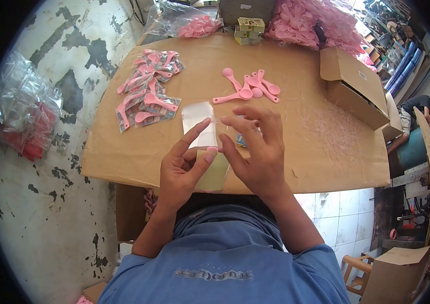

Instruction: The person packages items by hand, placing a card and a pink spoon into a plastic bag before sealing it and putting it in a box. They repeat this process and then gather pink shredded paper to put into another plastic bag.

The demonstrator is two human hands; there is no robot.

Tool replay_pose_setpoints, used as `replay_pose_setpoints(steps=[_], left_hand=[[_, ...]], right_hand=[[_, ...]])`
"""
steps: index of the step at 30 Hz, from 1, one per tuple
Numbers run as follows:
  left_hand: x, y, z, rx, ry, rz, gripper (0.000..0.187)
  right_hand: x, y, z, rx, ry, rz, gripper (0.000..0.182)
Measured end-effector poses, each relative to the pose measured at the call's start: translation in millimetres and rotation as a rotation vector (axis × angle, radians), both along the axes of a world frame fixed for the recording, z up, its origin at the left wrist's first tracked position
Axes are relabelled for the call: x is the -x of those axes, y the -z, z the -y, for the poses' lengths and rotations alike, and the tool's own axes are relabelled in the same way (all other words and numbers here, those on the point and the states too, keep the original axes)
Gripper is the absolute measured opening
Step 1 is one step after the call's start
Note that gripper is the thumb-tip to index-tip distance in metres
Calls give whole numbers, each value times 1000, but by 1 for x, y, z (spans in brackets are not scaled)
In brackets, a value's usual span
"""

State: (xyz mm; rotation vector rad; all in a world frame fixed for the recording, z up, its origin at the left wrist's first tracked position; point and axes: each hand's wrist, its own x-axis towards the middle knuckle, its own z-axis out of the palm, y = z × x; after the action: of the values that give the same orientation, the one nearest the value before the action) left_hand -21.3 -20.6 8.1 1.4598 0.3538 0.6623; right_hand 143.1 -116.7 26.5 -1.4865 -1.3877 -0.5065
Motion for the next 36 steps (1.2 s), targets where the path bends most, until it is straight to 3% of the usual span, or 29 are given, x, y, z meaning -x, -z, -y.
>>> replay_pose_setpoints(steps=[11, 23, 29, 32, 35, 36], left_hand=[[-13, 10, -13, -117, 18, -87, 62], [-21, -14, -26, -252, 79, -268, 62], [-31, -4, -33, -123, 144, -202, 66], [-33, -6, -34, 40, 124, -190, 65], [-38, -5, -37, 194, 73, -98, 63], [-38, -4, -39, 190, 63, -88, 62]], right_hand=[[-5, 9, -26, 9, 70, 36, 26], [-28, 2, -32, 43, 38, 64, 23], [-46, 4, -26, -10, -30, -286, 16], [-65, 9, -23, -302, -167, -882, 19], [-79, 5, -18, -372, -349, -1046, 25], [-78, 5, -20, -264, -316, -880, 24]])
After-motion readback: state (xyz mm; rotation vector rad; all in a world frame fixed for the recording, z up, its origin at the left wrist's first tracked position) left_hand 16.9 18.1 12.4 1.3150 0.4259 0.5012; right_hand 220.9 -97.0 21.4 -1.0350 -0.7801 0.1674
